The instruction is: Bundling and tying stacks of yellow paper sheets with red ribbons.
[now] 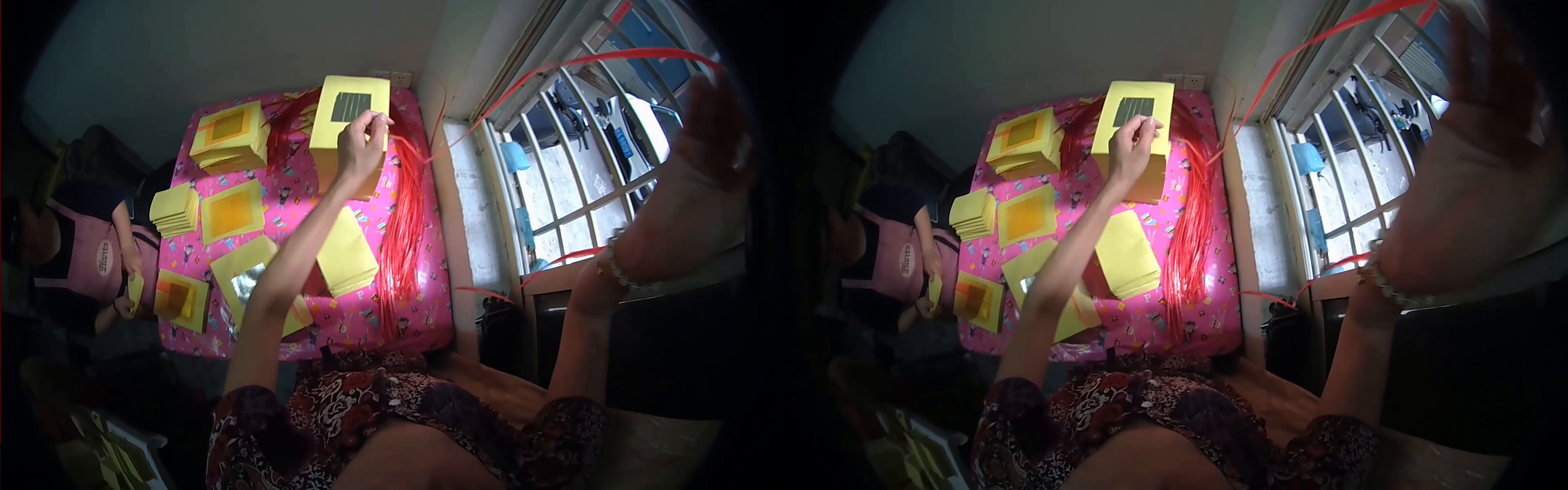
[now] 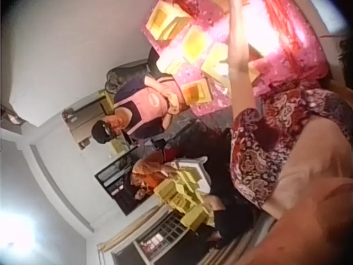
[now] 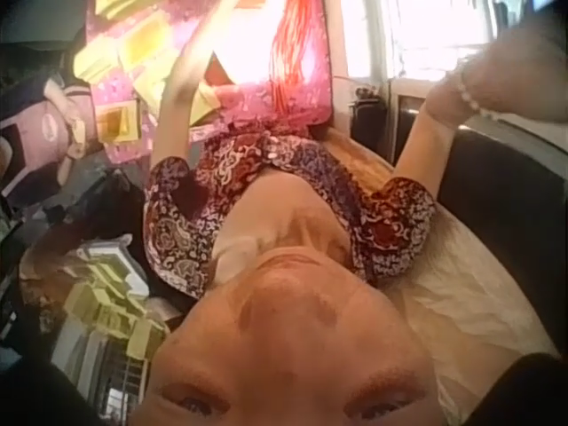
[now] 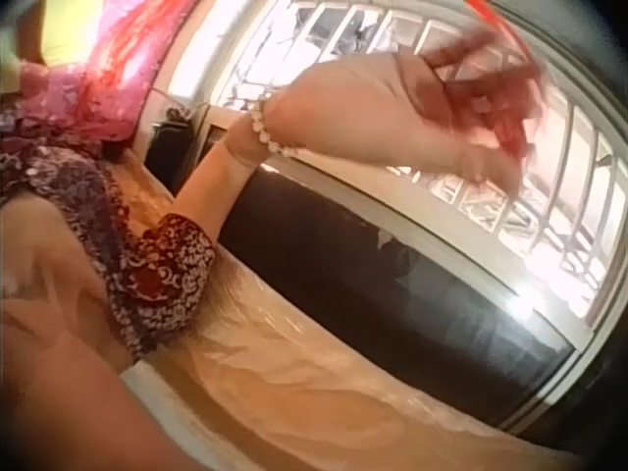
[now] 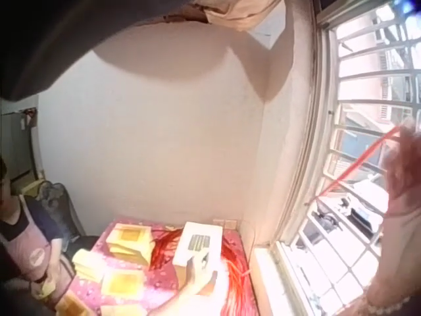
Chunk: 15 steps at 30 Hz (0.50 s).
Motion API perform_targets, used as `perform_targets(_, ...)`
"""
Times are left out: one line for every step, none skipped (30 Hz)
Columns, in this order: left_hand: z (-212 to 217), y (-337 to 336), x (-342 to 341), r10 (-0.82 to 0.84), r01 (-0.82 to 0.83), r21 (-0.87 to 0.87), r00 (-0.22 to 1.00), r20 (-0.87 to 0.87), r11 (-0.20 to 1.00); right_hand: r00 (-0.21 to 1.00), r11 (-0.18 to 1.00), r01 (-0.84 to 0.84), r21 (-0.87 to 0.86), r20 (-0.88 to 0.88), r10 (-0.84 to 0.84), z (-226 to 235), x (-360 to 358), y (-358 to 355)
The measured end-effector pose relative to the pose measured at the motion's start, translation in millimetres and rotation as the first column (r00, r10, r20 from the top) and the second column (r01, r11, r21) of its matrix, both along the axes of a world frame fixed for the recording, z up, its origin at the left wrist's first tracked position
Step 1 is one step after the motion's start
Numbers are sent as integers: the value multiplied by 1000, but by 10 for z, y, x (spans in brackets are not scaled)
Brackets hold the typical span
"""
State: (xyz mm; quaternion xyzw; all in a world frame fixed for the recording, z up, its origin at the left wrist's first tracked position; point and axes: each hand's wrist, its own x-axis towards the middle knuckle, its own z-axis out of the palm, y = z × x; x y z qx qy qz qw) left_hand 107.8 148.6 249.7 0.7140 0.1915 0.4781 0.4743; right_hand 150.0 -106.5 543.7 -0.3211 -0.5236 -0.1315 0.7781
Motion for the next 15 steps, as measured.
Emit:
perform_targets(178,-234,-182,-132,140,-103,988,82,985,984,1000,-23,12,-179,25,-224,66,41)
perform_targets(331,-453,-487,-236,280,-277,955,182,919,998,975,-43,-219,-45,34,-535,59,197)
perform_targets(424,-576,-759,-340,365,-342,931,132,866,992,899,-21,-438,100,72,-825,-35,338)
perform_targets(531,-642,-945,-522,497,-467,849,87,731,981,821,-143,-552,29,191,-1007,-121,440)
perform_targets(684,-740,-1087,-650,629,-551,735,194,548,953,718,-264,-644,-59,297,-1157,-210,540)
perform_targets(852,-828,-1176,-551,634,-658,745,377,407,913,601,-392,-696,-218,344,-1291,-317,603)
perform_targets(937,-887,-1227,-405,648,-719,745,530,250,853,472,-514,-716,-370,367,-1423,-410,658)
perform_targets(901,-822,-1300,-398,706,-691,684,611,154,828,460,-556,-692,-412,380,-1600,-493,700)
perform_targets(860,-709,-1407,-373,756,-651,625,686,70,795,443,-603,-664,-452,404,-1747,-559,751)
perform_targets(809,-666,-1492,-203,688,-711,724,659,148,785,426,-618,-661,-490,380,-1829,-600,781)
perform_targets(754,-609,-1578,-137,641,-737,766,628,213,776,417,-630,-656,-501,384,-1920,-612,800)
perform_targets(658,-533,-1676,-96,595,-759,799,593,265,767,436,-641,-632,-548,333,-2010,-610,803)
perform_targets(577,-466,-1786,-51,544,-778,828,558,315,754,455,-650,-610,-594,281,-2110,-597,807)
perform_targets(532,-414,-1911,-79,555,-769,823,562,317,772,484,-617,-620,-598,216,-2201,-562,814)
perform_targets(531,-369,-2011,-73,548,-775,828,556,316,720,522,-648,-555,-671,180,-2278,-529,821)
